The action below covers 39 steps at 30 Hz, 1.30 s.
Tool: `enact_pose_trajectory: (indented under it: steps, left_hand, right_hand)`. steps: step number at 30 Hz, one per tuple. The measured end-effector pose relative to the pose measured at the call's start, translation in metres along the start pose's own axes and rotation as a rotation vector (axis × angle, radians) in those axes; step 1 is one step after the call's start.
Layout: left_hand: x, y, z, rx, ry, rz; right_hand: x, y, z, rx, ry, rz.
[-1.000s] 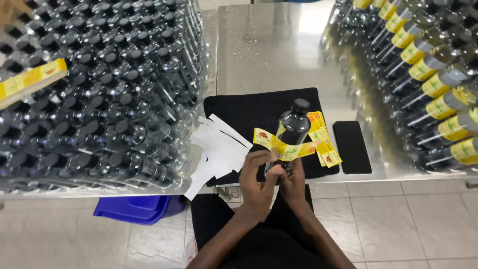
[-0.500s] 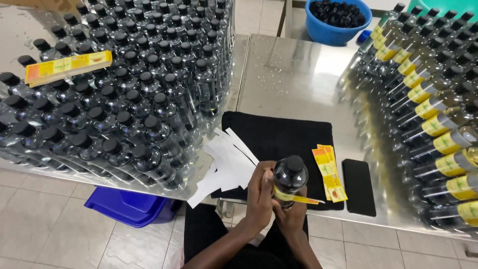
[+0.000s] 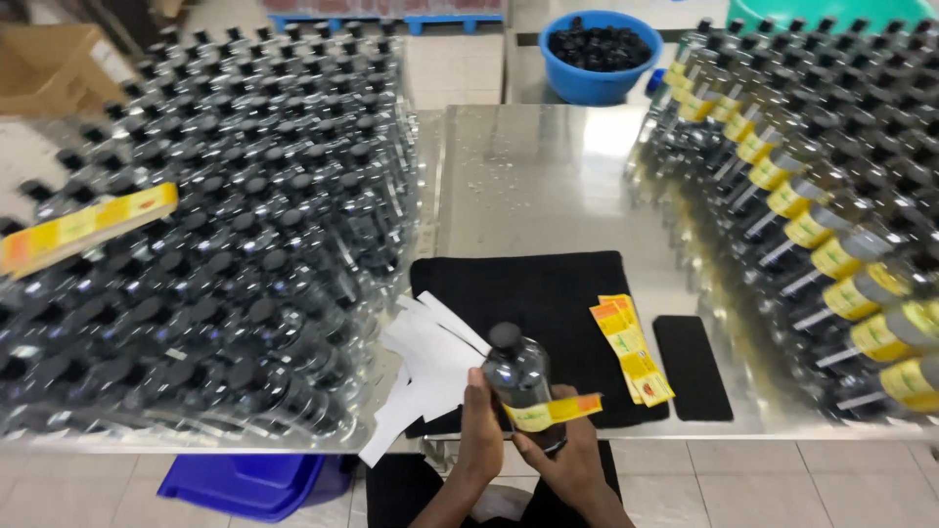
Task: Manually applying adhesive labels to plastic bottles at a production station.
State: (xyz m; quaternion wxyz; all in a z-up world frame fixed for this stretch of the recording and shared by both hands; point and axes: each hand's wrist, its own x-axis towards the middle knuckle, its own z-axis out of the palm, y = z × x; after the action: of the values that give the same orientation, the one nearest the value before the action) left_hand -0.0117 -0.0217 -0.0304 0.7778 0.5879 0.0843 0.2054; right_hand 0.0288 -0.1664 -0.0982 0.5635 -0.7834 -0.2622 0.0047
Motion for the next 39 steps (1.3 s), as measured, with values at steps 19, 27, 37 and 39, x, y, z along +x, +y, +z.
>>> enact_pose_trajectory:
  steps: [19, 27, 37, 39]
  left_hand:
    - [0.016, -0.002, 0.019, -0.212, -0.079, -0.303]
    - [0.017, -0.005, 0.031, -0.309, -0.087, -0.303]
    - [0.004, -0.013, 0.031, -0.184, -0.128, -0.184]
    - [-0.001, -0.014, 0.028, -0.22, -0.133, -0.202]
  right_hand:
    - [-0.008, -0.027, -0.037, 0.577, -0.379, 0.487]
    - [-0.032, 0.035, -0.037, 0.419, -0.25, 0.267]
    - [-0.029, 0.014, -0.039, 0.126, -0.113, 0.326]
    - [-0.034, 0.016, -0.04, 0.138, -0.092, 0.326]
